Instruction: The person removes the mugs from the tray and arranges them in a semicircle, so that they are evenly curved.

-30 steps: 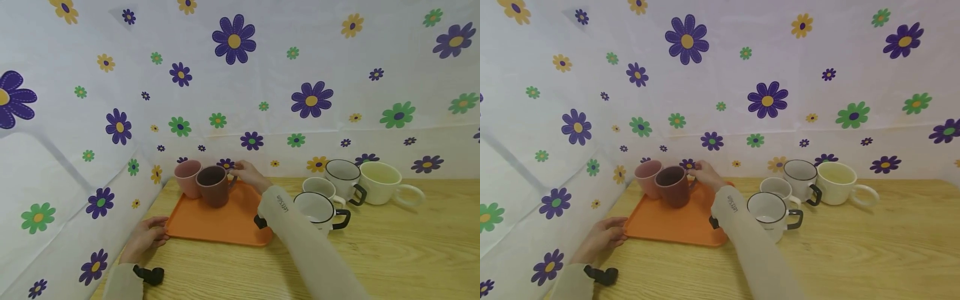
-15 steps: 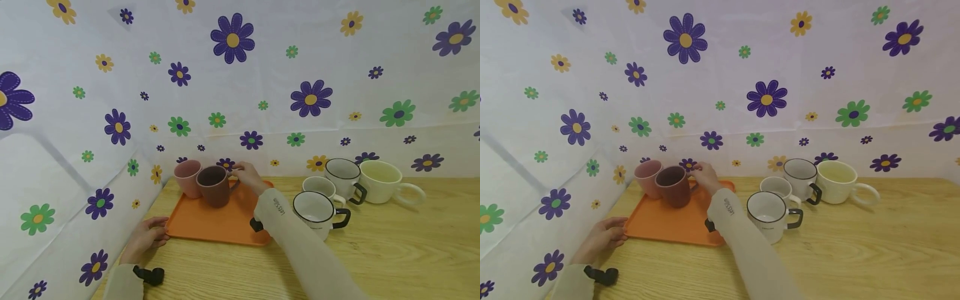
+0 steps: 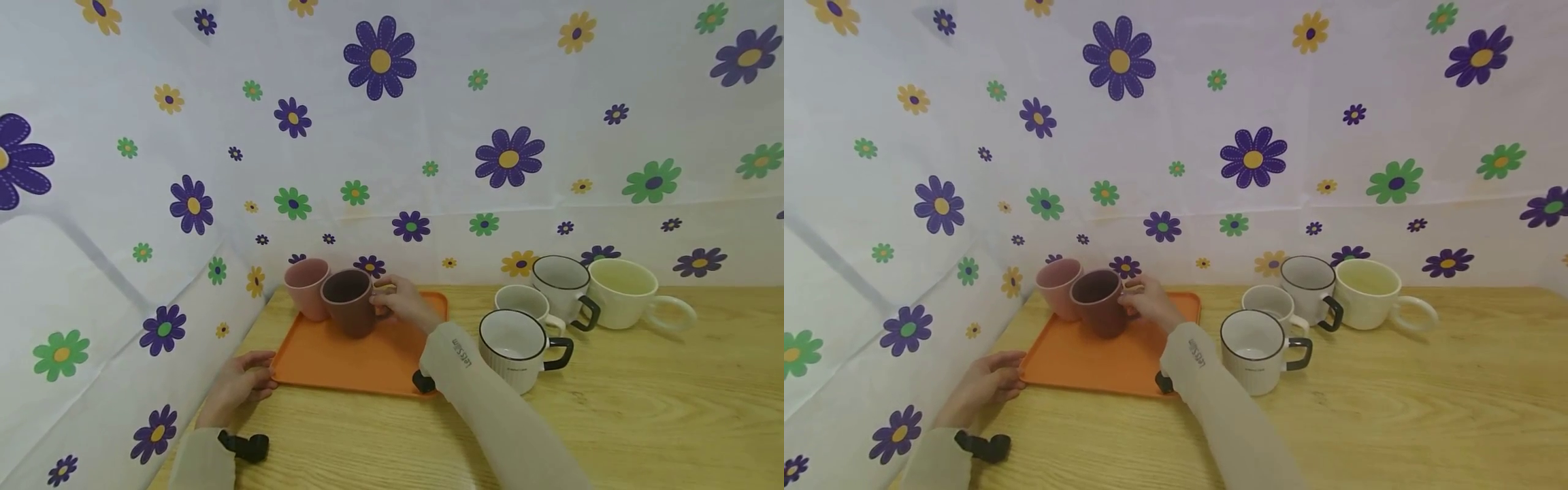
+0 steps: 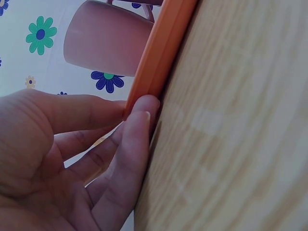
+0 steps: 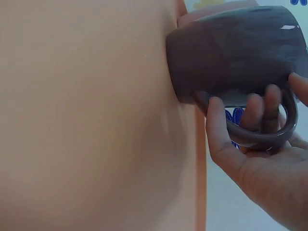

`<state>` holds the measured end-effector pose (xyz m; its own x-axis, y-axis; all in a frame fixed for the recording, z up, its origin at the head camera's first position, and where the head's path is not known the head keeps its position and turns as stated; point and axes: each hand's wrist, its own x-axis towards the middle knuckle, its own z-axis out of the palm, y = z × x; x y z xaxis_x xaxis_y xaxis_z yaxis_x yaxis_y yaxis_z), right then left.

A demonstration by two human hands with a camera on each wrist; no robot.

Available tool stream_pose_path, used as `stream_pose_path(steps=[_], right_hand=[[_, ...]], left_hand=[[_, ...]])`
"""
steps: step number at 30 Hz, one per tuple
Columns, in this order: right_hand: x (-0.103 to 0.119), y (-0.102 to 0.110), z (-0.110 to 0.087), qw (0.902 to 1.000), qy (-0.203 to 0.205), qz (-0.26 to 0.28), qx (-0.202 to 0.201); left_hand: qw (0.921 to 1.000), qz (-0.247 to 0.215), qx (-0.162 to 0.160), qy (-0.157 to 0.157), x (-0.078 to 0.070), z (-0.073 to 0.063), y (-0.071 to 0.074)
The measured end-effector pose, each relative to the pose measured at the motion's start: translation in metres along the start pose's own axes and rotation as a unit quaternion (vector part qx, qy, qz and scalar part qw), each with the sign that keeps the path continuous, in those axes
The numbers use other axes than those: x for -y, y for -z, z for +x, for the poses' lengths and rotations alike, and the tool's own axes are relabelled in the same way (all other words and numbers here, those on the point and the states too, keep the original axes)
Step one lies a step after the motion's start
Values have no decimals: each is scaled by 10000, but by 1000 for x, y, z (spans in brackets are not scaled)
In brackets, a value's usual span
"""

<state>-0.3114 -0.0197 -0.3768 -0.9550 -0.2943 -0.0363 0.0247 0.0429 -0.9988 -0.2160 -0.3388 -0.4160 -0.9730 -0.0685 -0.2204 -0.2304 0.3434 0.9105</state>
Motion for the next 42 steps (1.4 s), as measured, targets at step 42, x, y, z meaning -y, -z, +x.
stream_pose_path(steps=[42], right_hand=[[52,9,-49,9968,337,30,-722]], left_hand=[[10000,8,-26,-26,1,1,-1]])
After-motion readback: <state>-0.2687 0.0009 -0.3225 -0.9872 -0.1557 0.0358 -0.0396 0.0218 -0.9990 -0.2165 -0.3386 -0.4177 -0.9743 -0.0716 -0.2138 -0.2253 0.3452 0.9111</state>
